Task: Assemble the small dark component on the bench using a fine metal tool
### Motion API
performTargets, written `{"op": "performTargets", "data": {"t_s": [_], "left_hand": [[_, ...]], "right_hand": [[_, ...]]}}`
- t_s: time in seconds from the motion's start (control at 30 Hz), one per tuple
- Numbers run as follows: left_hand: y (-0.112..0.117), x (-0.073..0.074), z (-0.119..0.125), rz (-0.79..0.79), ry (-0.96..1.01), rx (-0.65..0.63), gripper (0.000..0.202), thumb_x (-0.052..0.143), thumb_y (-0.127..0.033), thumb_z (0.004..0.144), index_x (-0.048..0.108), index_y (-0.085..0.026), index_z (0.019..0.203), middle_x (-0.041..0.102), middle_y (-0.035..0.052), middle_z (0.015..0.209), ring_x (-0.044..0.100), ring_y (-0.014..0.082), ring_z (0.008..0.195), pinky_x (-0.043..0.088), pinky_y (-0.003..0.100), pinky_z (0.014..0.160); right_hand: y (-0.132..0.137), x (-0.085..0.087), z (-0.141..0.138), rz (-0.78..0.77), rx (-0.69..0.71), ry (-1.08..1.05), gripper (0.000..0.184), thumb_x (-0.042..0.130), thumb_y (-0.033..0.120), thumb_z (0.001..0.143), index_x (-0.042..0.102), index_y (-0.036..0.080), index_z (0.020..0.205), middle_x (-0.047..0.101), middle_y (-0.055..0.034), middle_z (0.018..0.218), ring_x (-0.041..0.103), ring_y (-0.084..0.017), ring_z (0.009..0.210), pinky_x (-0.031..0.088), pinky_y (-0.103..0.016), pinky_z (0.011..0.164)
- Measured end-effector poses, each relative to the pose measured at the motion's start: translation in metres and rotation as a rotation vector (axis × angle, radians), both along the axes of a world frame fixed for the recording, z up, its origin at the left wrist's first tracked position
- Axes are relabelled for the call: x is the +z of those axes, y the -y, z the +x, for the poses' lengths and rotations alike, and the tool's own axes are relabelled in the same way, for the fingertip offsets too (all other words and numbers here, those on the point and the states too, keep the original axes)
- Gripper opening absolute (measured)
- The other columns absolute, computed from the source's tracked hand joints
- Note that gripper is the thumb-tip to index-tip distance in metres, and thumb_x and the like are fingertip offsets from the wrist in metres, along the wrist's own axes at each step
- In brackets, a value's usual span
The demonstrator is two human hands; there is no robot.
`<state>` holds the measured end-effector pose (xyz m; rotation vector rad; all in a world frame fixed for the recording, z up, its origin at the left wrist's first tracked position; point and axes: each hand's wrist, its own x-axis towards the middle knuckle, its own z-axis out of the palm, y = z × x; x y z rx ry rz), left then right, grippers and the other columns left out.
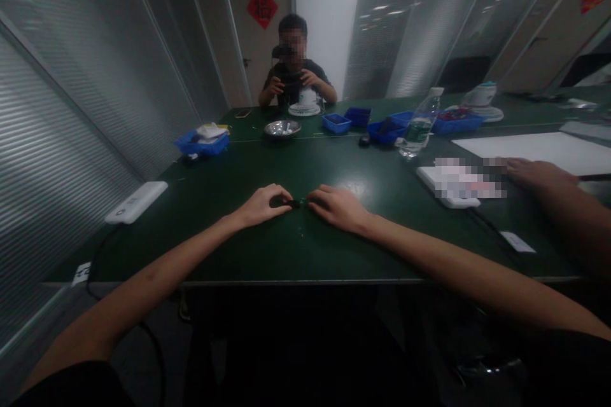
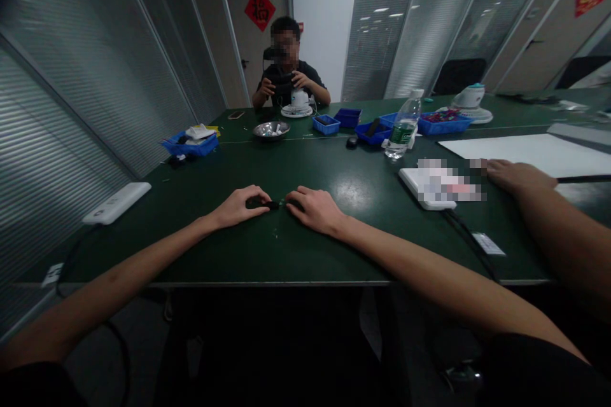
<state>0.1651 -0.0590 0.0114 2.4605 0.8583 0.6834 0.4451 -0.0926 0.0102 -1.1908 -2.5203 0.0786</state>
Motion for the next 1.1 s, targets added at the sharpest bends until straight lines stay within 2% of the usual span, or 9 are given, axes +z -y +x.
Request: {"op": "performTargets", "data": {"t_s": [0.07,0.2,0.33,0.47,0.63,0.73,0.8,0.93,1.1], "left_hand": [[0.002,0.002,0.0,0.036,-0.007,-0.05,0.021,0.067,-0.035,0.095,0.07,-0.022,0.11,0.068,0.0075,0.114,0.062,0.0235,0.109,0.049,0.04,0.095],[0.009,0.005,0.004,0.068,-0.061,-0.176,0.022,0.061,-0.031,0.098,0.067,-0.025,0.119,0.063,0.0085,0.137,0.05,0.0251,0.134,0.039,0.047,0.112],[0.0,0.004,-0.001,0.121,-0.158,-0.159,0.032,0.055,-0.032,0.102,0.061,-0.027,0.133,0.06,0.0084,0.143,0.047,0.0246,0.139,0.034,0.047,0.116],[-0.036,0.001,-0.039,0.212,-0.256,0.046,0.034,0.052,-0.037,0.102,0.062,-0.023,0.131,0.064,0.0093,0.137,0.051,0.0273,0.135,0.034,0.048,0.114],[-0.081,-0.003,-0.128,0.199,-0.403,0.417,0.039,0.048,-0.044,0.1,0.063,-0.021,0.128,0.067,0.0106,0.131,0.059,0.0301,0.124,0.041,0.046,0.107],[-0.096,-0.005,-0.178,0.192,-0.495,0.641,0.04,0.051,-0.044,0.096,0.065,-0.019,0.124,0.071,0.0133,0.12,0.066,0.0323,0.11,0.047,0.044,0.098],[-0.102,-0.006,-0.201,0.175,-0.547,0.747,0.04,0.052,-0.044,0.094,0.067,-0.019,0.121,0.073,0.0138,0.114,0.068,0.0339,0.105,0.049,0.044,0.094],[-0.109,-0.007,-0.224,0.116,-0.55,0.834,0.041,0.057,-0.036,0.087,0.067,-0.021,0.124,0.073,0.0108,0.12,0.069,0.0322,0.108,0.051,0.04,0.093],[-0.112,-0.01,-0.236,0.111,-0.469,0.816,0.06,0.052,-0.012,0.074,0.065,-0.02,0.132,0.073,0.0077,0.124,0.067,0.0276,0.116,0.051,0.037,0.1]], "right_hand": [[-0.001,0.0,0.0,-0.003,-0.057,0.001,0.031,0.048,0.04,0.105,0.065,0.024,0.125,0.067,-0.007,0.111,0.063,-0.019,0.085,0.042,-0.029,0.071],[-0.003,0.0,0.0,-0.04,-0.139,0.014,0.031,0.051,0.041,0.104,0.066,0.024,0.124,0.068,-0.0073,0.112,0.065,-0.02,0.089,0.043,-0.03,0.072],[-0.003,0.002,0.0,-0.052,-0.146,0.016,0.03,0.051,0.041,0.104,0.067,0.024,0.124,0.068,-0.0076,0.113,0.065,-0.02,0.089,0.043,-0.029,0.072],[0.0,0.005,0.001,-0.065,-0.136,0.011,0.03,0.051,0.04,0.103,0.066,0.023,0.124,0.068,-0.0075,0.113,0.065,-0.02,0.089,0.044,-0.029,0.072],[0.001,0.007,0.001,-0.065,-0.125,0.005,0.031,0.05,0.04,0.104,0.066,0.023,0.124,0.068,-0.0079,0.114,0.065,-0.02,0.088,0.045,-0.03,0.071],[0.001,0.007,0.001,-0.078,-0.126,0.016,0.031,0.051,0.04,0.104,0.066,0.022,0.124,0.068,-0.0083,0.113,0.065,-0.02,0.087,0.045,-0.03,0.071],[0.0,0.006,0.001,-0.078,-0.127,0.02,0.03,0.052,0.04,0.103,0.067,0.023,0.124,0.068,-0.0084,0.113,0.065,-0.02,0.088,0.044,-0.03,0.072],[-0.001,0.005,0.001,-0.072,-0.128,0.013,0.03,0.052,0.04,0.103,0.067,0.023,0.124,0.068,-0.0082,0.115,0.065,-0.02,0.089,0.044,-0.03,0.072],[0.0,0.006,0.002,-0.074,-0.115,0.013,0.031,0.051,0.04,0.103,0.066,0.024,0.124,0.069,-0.0069,0.113,0.065,-0.02,0.089,0.043,-0.029,0.071]]}}
